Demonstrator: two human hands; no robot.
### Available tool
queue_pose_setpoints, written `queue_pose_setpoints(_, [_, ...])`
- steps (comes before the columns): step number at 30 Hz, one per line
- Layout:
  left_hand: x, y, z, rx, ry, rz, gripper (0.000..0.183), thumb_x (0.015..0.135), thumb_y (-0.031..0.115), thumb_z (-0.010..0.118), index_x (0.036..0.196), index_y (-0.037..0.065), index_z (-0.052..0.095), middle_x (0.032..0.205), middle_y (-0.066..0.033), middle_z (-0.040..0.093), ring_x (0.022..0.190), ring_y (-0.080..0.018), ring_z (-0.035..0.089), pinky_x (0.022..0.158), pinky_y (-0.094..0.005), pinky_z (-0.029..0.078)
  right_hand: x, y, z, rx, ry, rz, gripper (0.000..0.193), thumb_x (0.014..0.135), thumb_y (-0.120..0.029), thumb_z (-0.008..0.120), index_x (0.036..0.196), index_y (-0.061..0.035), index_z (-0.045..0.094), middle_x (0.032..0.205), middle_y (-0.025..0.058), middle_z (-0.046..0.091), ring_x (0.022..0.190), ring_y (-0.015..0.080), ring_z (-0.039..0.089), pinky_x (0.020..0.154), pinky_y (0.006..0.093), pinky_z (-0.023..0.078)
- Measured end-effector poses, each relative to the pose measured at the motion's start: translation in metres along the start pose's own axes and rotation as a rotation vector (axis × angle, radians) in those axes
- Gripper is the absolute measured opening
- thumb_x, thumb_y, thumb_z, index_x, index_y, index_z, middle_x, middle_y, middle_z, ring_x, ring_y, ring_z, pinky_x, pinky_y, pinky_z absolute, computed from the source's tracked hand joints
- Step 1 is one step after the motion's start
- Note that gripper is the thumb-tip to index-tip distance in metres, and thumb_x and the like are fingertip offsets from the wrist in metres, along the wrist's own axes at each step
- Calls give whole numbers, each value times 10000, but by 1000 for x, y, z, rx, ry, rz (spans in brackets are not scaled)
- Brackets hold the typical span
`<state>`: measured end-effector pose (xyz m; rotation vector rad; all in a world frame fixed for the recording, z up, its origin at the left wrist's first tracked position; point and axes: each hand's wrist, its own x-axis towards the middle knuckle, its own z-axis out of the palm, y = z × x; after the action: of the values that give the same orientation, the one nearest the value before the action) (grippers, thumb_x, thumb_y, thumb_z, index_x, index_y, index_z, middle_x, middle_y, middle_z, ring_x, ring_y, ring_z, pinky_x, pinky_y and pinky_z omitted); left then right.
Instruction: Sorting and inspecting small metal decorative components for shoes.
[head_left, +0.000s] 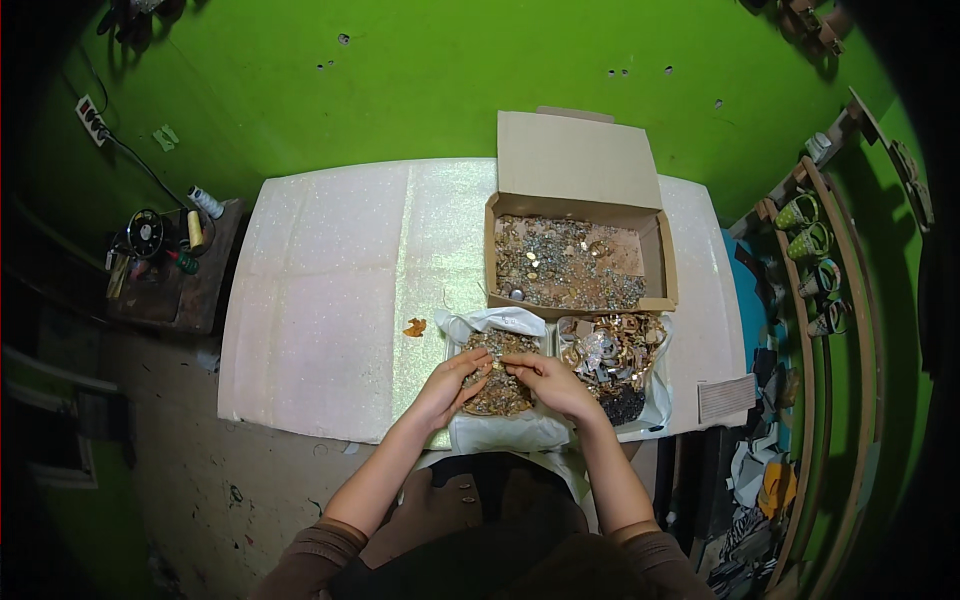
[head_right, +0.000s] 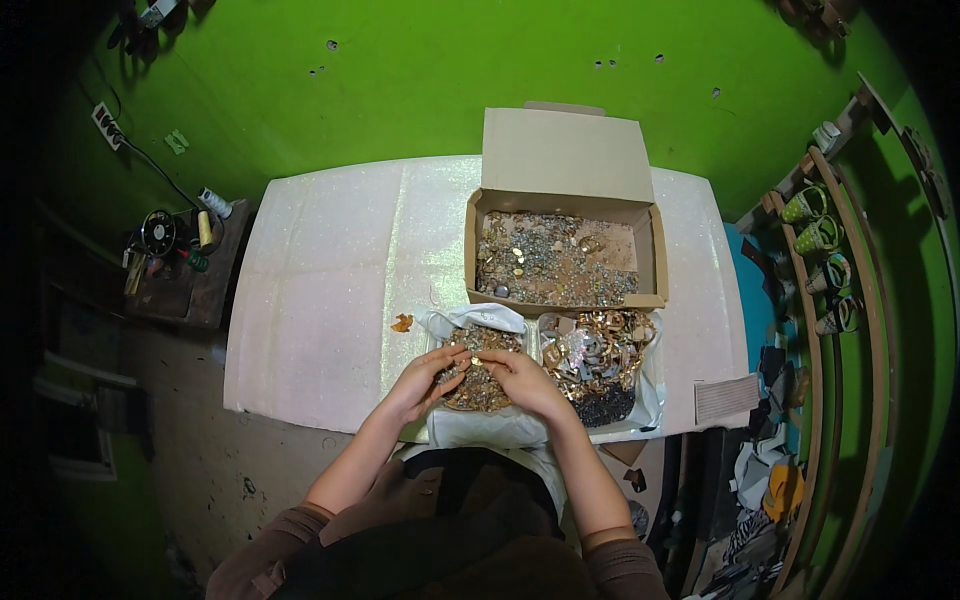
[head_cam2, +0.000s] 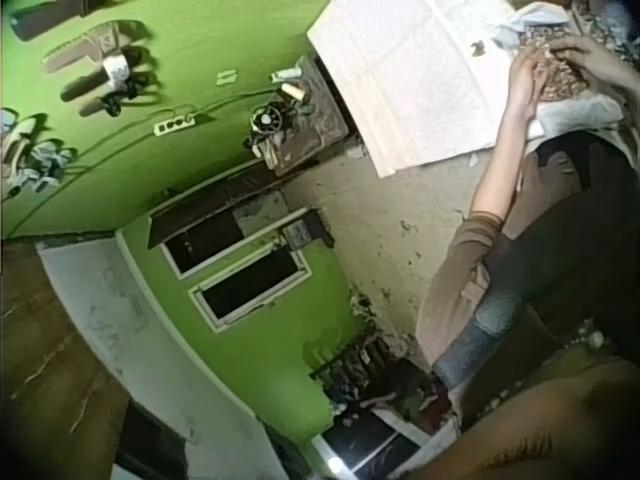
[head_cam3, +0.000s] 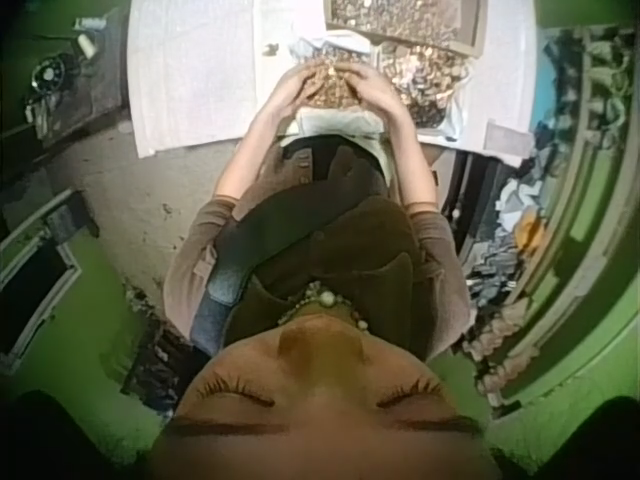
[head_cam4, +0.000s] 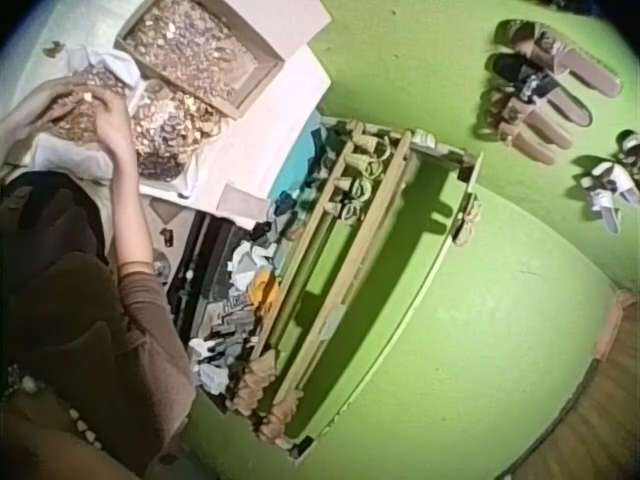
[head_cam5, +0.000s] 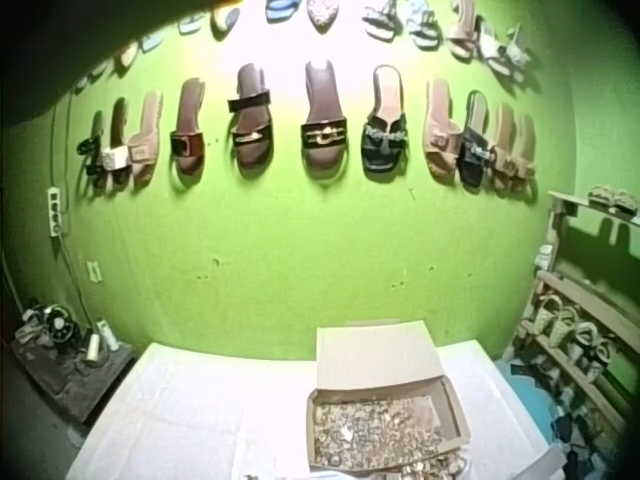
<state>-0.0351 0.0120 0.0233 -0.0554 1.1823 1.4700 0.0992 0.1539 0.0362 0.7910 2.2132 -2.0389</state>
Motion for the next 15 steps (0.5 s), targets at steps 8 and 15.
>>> queue_pose_setpoints(8, [-8,6,4,95,-244,-27,447,984,182,377,1402,30,332,1398,-89,420,1272,-134,403,999,-280,373,7,-5,-7,-16,79,-24,318,920,-60,467,1218,8,555,1135,127,632,1047,181,585,912,263,422])
queue_pose_setpoints(15, [-8,6,4,-60,-304,-71,474,984,207,365,1418,25,303,1437,-83,377,1308,-137,365,1034,-266,321,11,-4,-13,69,84,1,338,901,28,440,1226,25,533,1161,103,608,1077,147,560,924,257,424])
